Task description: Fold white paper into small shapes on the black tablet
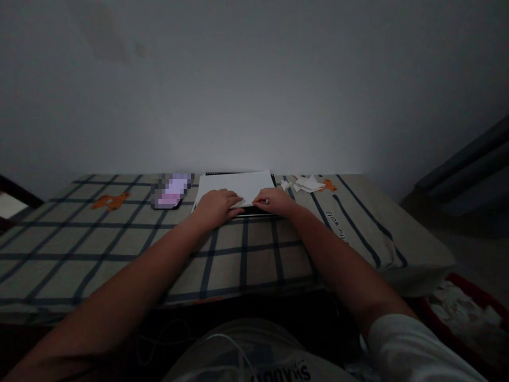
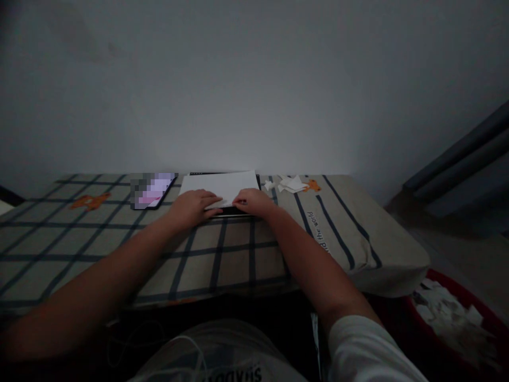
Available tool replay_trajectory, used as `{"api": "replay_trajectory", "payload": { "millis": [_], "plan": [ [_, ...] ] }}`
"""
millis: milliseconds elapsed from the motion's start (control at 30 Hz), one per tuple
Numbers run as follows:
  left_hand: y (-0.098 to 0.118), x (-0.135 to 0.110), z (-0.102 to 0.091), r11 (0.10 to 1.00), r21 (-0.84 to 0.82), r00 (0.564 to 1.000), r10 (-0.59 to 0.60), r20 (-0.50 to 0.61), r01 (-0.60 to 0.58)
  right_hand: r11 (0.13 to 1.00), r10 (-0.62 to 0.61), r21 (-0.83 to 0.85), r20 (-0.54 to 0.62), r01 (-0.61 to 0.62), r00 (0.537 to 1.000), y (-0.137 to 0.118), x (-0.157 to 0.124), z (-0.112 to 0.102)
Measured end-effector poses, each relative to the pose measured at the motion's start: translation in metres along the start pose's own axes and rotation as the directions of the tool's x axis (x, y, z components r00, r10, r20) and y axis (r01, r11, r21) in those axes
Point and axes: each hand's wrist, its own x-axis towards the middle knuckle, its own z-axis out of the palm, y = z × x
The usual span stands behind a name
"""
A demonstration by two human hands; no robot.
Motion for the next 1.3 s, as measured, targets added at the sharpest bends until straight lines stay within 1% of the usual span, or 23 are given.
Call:
{"api": "replay_trajectory", "payload": {
  "millis": [67, 100, 167, 233, 333, 400, 467, 567, 633, 700, 767, 967, 1067, 1167, 1233, 1300],
  "plan": [
    [-0.008, 0.004, -0.002, 0.999, -0.005, 0.989, 0.044, 0.143, -0.044, 0.991, -0.007, -0.133, 0.089, 0.019, 0.996, -0.009, 0.001, -0.005],
    [-0.011, 0.005, -0.002, 0.997, 0.004, 0.980, 0.069, 0.185, -0.071, 0.980, -0.018, -0.192, 0.132, 0.044, 0.991, -0.013, 0.001, -0.008],
    [-0.015, 0.006, -0.002, 0.992, 0.024, 0.969, 0.114, 0.218, -0.122, 0.953, -0.033, -0.290, 0.185, 0.087, 0.982, -0.020, 0.002, -0.012],
    [-0.018, 0.007, -0.002, 0.988, 0.011, 0.966, 0.151, 0.210, -0.157, 0.932, -0.072, -0.334, 0.202, 0.138, 0.977, -0.023, 0.002, -0.013],
    [-0.019, 0.006, 0.001, 0.982, -0.048, 0.968, 0.190, 0.162, -0.185, 0.935, -0.118, -0.309, 0.190, 0.174, 0.975, -0.019, -0.002, -0.010],
    [-0.020, 0.003, 0.005, 0.978, -0.056, 0.972, 0.206, 0.111, -0.201, 0.956, -0.115, -0.251, 0.149, 0.150, 0.982, -0.012, -0.007, -0.008],
    [-0.021, -0.001, 0.010, 0.975, -0.057, 0.974, 0.218, 0.060, -0.215, 0.978, -0.082, -0.181, 0.105, 0.100, 0.991, -0.006, -0.010, -0.007],
    [-0.024, -0.007, 0.014, 0.974, -0.120, 0.981, 0.196, 0.003, -0.194, 0.991, -0.069, -0.110, 0.087, 0.079, 0.994, -0.001, -0.013, -0.007],
    [-0.027, -0.011, 0.014, 0.977, -0.162, 0.991, 0.134, -0.030, -0.137, 0.995, -0.069, -0.067, 0.098, 0.076, 0.993, 0.000, -0.012, -0.007],
    [-0.030, -0.012, 0.012, 0.970, -0.226, 0.995, 0.096, -0.003, -0.095, 0.997, -0.071, -0.037, 0.097, 0.074, 0.993, 0.002, -0.012, -0.006],
    [-0.032, -0.013, 0.011, 0.962, -0.265, 0.996, 0.075, 0.050, -0.059, 0.997, -0.077, -0.018, 0.082, 0.079, 0.994, 0.003, -0.011, -0.005],
    [-0.032, -0.012, 0.010, 0.932, -0.361, 0.993, 0.073, 0.098, -0.033, 0.998, -0.064, -0.026, 0.036, 0.065, 0.997, 0.006, -0.012, -0.004],
    [-0.032, -0.012, 0.009, 0.936, -0.352, 0.991, 0.058, 0.123, -0.011, 0.998, -0.061, -0.028, 0.050, 0.063, 0.997, 0.000, -0.014, -0.009],
    [-0.030, -0.012, 0.008, 0.944, -0.331, 0.989, 0.058, 0.138, -0.009, 0.998, -0.055, -0.026, 0.110, 0.058, 0.992, -0.006, -0.015, -0.014],
    [-0.028, -0.012, 0.008, 0.949, -0.314, 0.986, 0.064, 0.154, -0.013, 0.999, -0.047, -0.019, 0.146, 0.050, 0.988, -0.006, -0.016, -0.015],
    [-0.027, -0.012, 0.009, 0.955, -0.297, 0.986, 0.056, 0.160, -0.006, 0.999, -0.040, -0.014, 0.145, 0.043, 0.989, -0.004, -0.015, -0.014]
  ]
}}
